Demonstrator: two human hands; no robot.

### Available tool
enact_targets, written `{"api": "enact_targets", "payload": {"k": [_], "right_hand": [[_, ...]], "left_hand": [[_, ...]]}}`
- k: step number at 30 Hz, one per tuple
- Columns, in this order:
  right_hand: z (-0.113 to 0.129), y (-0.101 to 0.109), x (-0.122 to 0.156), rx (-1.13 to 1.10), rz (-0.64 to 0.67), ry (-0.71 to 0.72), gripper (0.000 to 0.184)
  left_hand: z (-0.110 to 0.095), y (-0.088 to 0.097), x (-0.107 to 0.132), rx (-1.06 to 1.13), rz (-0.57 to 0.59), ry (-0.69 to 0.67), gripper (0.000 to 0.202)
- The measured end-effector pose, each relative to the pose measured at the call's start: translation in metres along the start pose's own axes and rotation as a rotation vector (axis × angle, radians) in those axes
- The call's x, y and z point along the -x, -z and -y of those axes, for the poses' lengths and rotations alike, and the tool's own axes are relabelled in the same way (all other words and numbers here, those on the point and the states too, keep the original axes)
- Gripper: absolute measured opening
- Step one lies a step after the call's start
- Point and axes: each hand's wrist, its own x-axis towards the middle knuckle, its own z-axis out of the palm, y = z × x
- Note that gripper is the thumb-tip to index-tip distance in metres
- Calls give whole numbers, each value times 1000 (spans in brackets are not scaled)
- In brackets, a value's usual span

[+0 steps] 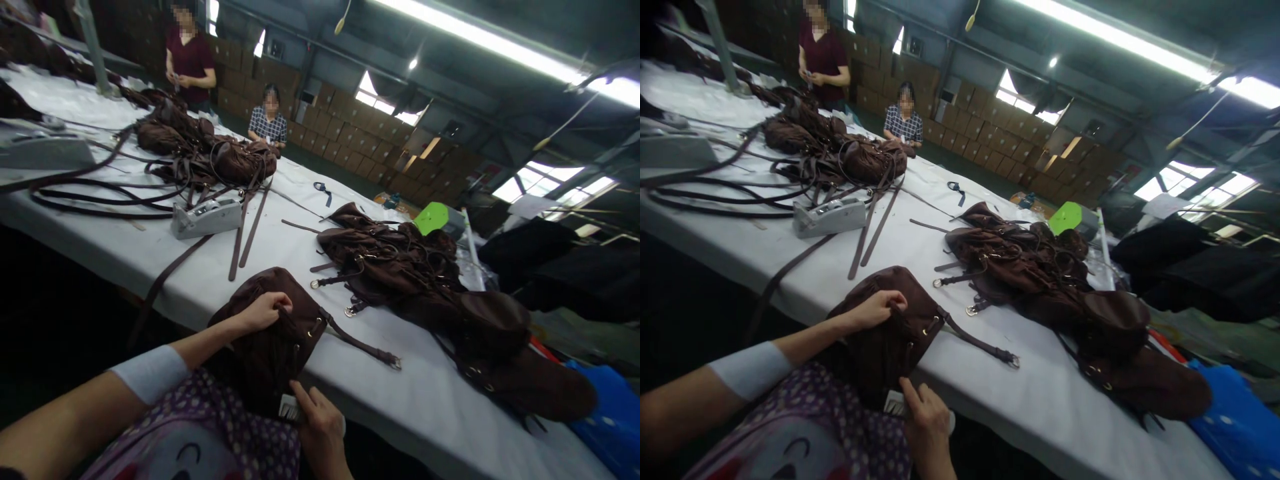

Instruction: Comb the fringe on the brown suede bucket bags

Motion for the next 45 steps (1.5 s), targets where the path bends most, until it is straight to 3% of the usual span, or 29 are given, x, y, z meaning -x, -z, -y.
{"api": "enact_targets", "payload": {"k": [2,4,5,6,7,9,11,14,16,17,19,22,23,25,27,30,32,34,37,40,43,45], "right_hand": [[-4,3,6,-209,-127,-309,30],[-5,12,5,-461,-236,-646,42],[-3,18,1,-595,-262,-768,47],[1,24,-5,-715,-260,-830,52],[7,29,-13,-808,-239,-834,55],[27,37,-33,-868,-179,-728,58],[53,39,-54,-807,-115,-574,57],[87,31,-75,-736,-37,-431,52],[94,25,-80,-732,0,-372,53],[91,22,-79,-733,4,-359,54],[75,19,-75,-722,-39,-418,60],[43,11,-70,-609,-149,-713,68],[34,7,-71,-561,-156,-790,70],[22,-3,-76,-473,-134,-829,71],[17,-13,-86,-378,-118,-765,68],[12,-19,-103,-193,-138,-624,61],[6,-13,-115,-73,-118,-531,58],[1,-3,-127,37,-27,-456,56],[2,14,-145,145,88,-413,47],[17,22,-166,202,41,-252,37],[35,10,-188,166,94,24,40],[43,-10,-199,131,175,84,44]], "left_hand": [[-10,11,29,-74,250,-102,34],[-24,23,64,-195,540,-215,58],[-31,27,80,-249,602,-236,63],[-39,30,94,-297,567,-227,61],[-47,30,105,-338,462,-196,54],[-59,24,118,-348,164,-112,40],[-67,8,122,-209,24,-62,38],[-73,-19,122,168,134,-49,40],[-72,-24,122,318,204,5,39],[-69,-20,120,326,192,42,39],[-57,2,112,203,39,81,36],[-28,51,89,-134,-393,47,31],[-17,65,81,-195,-430,46,30],[2,78,68,-256,-342,68,30],[17,71,64,-310,-256,68,28],[29,42,75,-390,-235,80,26],[30,26,87,-355,-156,87,29],[25,24,95,-275,-70,75,33],[10,46,98,-296,-151,37,34],[-9,76,91,-449,-235,-28,28],[-20,95,82,-643,-154,-141,24],[-25,103,79,-773,-135,-222,26]]}}
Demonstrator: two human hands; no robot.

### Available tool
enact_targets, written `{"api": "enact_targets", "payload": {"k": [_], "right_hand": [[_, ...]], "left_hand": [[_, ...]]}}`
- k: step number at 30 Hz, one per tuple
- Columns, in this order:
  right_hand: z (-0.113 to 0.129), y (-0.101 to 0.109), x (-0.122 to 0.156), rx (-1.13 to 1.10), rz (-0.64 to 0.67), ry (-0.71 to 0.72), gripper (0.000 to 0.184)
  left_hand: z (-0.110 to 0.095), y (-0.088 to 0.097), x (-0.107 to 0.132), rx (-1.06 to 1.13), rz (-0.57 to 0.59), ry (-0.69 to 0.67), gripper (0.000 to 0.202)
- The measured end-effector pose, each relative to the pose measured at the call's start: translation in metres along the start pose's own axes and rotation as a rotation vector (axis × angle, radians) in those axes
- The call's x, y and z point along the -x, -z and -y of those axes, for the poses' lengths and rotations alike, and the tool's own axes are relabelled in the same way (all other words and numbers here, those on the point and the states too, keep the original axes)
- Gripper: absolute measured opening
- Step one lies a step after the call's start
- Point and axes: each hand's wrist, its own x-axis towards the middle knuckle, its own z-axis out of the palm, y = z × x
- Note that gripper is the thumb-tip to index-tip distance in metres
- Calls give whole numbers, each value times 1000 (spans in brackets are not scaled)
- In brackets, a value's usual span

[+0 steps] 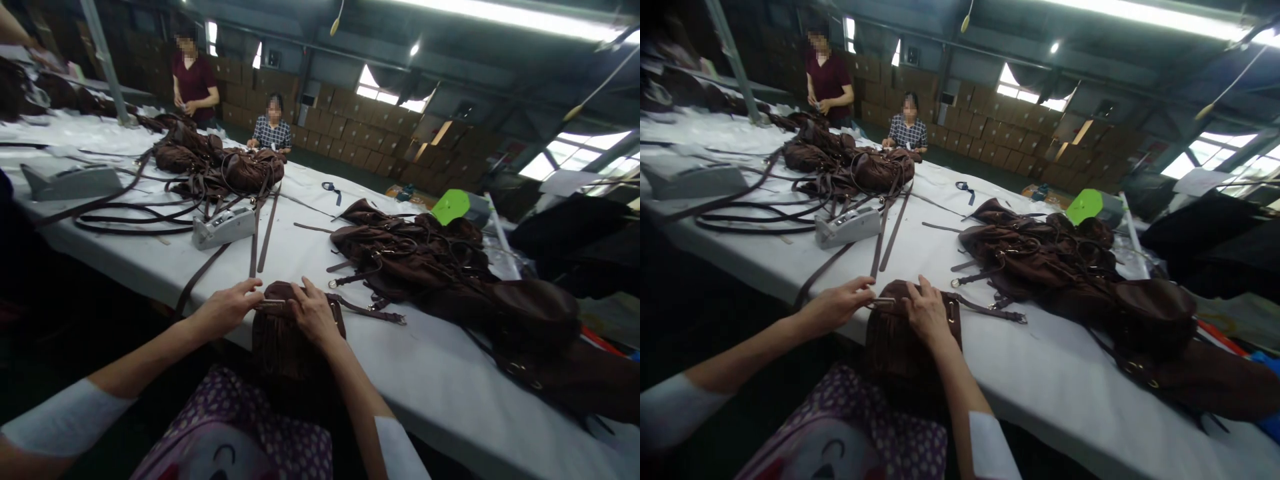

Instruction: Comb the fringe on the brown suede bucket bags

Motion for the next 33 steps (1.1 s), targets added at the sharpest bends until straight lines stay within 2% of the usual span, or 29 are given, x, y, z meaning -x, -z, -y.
{"api": "enact_targets", "payload": {"k": [2,5,6,7,8,10,12,15,17,21,27,30,33], "right_hand": [[5,-21,-9,-14,59,-23,50],[5,-46,-12,-36,102,-68,51],[4,-50,-12,-45,108,-66,51],[2,-53,-11,-52,111,-62,50],[1,-54,-11,-57,113,-60,50],[-2,-53,-11,-56,116,-63,49],[-3,-51,-12,-53,120,-68,49],[-4,-52,-14,-64,120,-70,48],[-4,-54,-14,-70,111,-67,48],[-4,-57,-15,-62,104,-74,48],[-3,-59,-15,-39,90,-82,49],[-2,-59,-15,-29,84,-74,49],[-1,-59,-16,-9,81,-72,48]], "left_hand": [[0,14,0,-27,-108,-19,24],[-6,43,8,96,-510,159,16],[-8,51,11,141,-608,206,15],[-10,55,13,175,-637,210,14],[-11,54,14,198,-582,169,15],[-11,38,13,233,-316,32,18],[-7,7,9,258,-41,-31,23],[1,-41,5,179,184,7,25],[6,-59,6,106,256,0,23],[11,-70,19,159,344,-71,20],[13,-91,68,302,512,-139,17],[8,-95,85,333,522,-147,14],[1,-89,97,309,513,-186,13]]}}
